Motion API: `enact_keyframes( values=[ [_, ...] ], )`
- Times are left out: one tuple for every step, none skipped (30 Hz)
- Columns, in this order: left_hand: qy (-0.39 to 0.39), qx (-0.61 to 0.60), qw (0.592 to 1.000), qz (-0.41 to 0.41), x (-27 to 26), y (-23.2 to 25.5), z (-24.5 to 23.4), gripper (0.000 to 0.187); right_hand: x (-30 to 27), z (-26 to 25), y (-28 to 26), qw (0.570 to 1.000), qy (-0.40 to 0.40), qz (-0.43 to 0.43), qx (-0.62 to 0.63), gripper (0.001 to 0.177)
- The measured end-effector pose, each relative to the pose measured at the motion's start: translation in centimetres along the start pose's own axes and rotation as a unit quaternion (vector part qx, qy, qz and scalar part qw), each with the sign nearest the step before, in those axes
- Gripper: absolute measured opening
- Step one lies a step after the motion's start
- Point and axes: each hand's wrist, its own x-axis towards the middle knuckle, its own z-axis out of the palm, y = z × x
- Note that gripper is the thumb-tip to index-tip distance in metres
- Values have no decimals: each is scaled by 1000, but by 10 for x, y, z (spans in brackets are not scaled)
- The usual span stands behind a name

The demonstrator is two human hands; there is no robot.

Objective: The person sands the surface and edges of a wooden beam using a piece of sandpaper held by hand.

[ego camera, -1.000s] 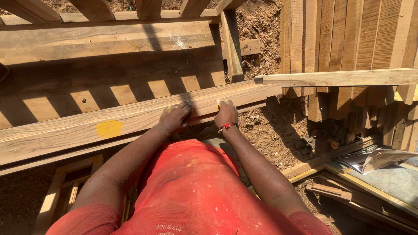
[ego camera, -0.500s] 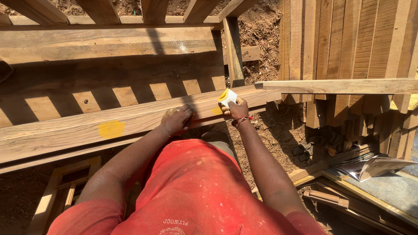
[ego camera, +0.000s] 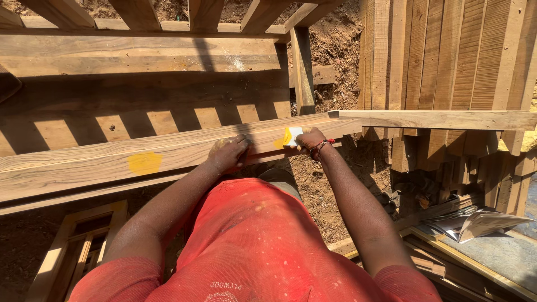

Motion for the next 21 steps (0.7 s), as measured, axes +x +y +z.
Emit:
enact_keyframes(
  values=[
    [-17, 9, 1000, -7, 0, 2, -2, 65, -2, -3, -4, 997, -19, -34, 64, 28],
    [-34, 18, 999, -14, 1, 3, -5, 70, -4, -4, -4, 989, -40, -68, 128, 30],
    [-22, 14, 1000, -12, -2, 5, -5, 69, -8, -2, 3, 975, -61, -95, 193, 32],
    [-11, 10, 1000, -9, -3, 7, -4, 68, -9, 0, 11, 954, -79, -106, 268, 31],
    [2, 9, 1000, -6, -3, 6, -5, 67, -7, 3, 19, 927, -97, -118, 342, 31],
    [5, 9, 1000, -10, -2, 6, -6, 66, -3, 7, 27, 894, -114, -129, 415, 30],
    [7, 7, 1000, -15, -2, 7, -4, 64, 1, 11, 40, 882, -120, -125, 439, 30],
    [9, 5, 1000, -20, -2, 7, -1, 63, 6, 14, 53, 869, -126, -121, 463, 31],
    [15, 0, 1000, -20, -1, 6, 1, 62, 11, 20, 65, 855, -131, -117, 489, 31],
    [20, -5, 1000, -21, -1, 5, 4, 61, 15, 27, 75, 851, -109, -148, 492, 32],
    [26, -11, 999, -21, 0, 3, 7, 60, 16, 34, 83, 845, -87, -180, 495, 33],
    [30, -33, 999, -14, 2, 1, 10, 61, 15, 38, 87, 839, -64, -210, 498, 33],
    [34, -57, 998, -8, 5, 0, 13, 62, 10, 41, 89, 896, 67, -309, 312, 34],
    [39, -81, 996, -3, 6, -1, 16, 64, 2, 44, 88, 895, 194, -387, 105, 34],
    [36, -78, 996, -10, 7, -2, 19, 61, -7, 46, 86, 836, 308, -441, -109, 35],
    [32, -75, 996, -17, 7, -3, 20, 59, -17, 48, 83, 810, 307, -475, -154, 45],
    [29, -72, 997, -23, 8, -3, 21, 57, -26, 50, 81, 781, 306, -507, -198, 54],
    [46, -81, 996, -15, 9, -2, 23, 52, -31, 55, 78, 748, 304, -538, -242, 63],
    [63, -90, 994, -7, 8, -2, 24, 47, -34, 65, 77, 748, 306, -529, -258, 64],
    [81, -100, 992, 1, 7, -1, 24, 43, -37, 76, 78, 748, 307, -520, -275, 65],
    [90, -106, 990, 10, 8, 0, 23, 40, -38, 81, 81, 747, 310, -511, -292, 66]
  ],
)
